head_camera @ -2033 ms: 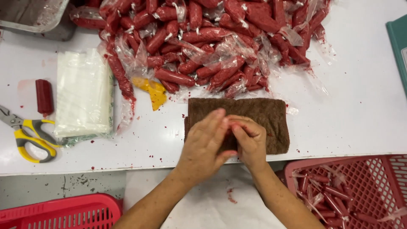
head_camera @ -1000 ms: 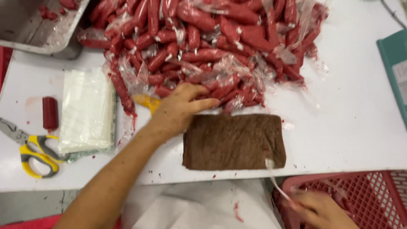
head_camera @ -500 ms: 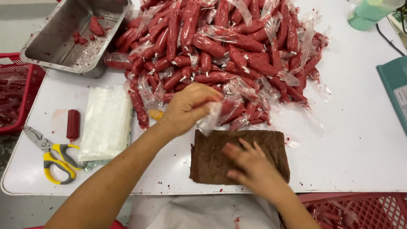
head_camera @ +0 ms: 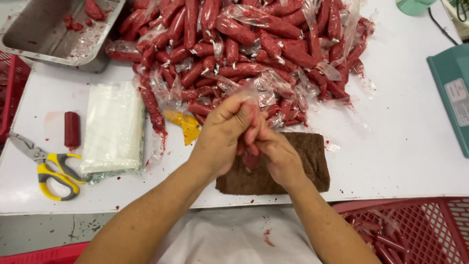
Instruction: A person is wiping individually wrapped red food items on a cloth and then placing them into a plastic basket.
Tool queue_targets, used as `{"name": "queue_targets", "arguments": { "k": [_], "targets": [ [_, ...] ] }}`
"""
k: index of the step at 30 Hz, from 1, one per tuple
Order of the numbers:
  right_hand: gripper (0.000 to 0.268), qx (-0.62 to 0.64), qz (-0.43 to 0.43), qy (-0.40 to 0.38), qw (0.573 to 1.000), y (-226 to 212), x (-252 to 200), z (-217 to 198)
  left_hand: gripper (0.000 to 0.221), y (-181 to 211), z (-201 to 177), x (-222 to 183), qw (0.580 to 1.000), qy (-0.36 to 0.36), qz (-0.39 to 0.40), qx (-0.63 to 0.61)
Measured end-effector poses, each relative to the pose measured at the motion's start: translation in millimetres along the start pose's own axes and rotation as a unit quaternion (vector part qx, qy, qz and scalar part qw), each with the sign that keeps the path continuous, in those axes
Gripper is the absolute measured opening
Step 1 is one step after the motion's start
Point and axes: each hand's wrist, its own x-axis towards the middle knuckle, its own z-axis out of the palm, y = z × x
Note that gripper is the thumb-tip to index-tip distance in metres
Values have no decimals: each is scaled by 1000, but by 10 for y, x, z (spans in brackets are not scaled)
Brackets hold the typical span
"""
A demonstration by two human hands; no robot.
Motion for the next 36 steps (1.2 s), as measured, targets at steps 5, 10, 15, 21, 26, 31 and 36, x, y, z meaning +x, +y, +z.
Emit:
{"name": "queue_targets", "arguments": {
  "k": [5,10,15,21,26,31,36],
  "targets": [
    [32,-78,-59,-96,991,62,-230,-282,34,479,195,-350,989,-88,96,70],
    [28,-452,-136,-96,876,-139,-492,-357,99,467,-186,-850,983,-99,-121,94],
    [24,-406,-131,-331,842,345,-969,-217,17,-788,-378,-1598,843,112,-466,-245],
    [36,-121,-11,-477,870,-652,-626,-569,13,-170,-258,-1575,851,-298,-15,432],
    [21,89,144,-357,919,-769,-785,-596,19,130,-80,-1265,782,-329,182,496],
    [8,486,303,79,816,-278,-1176,-188,24,-616,39,-1386,961,-137,87,222],
    [5,199,153,322,913,72,-964,114,25,-727,270,-1216,935,76,-256,-233]
  ]
}}
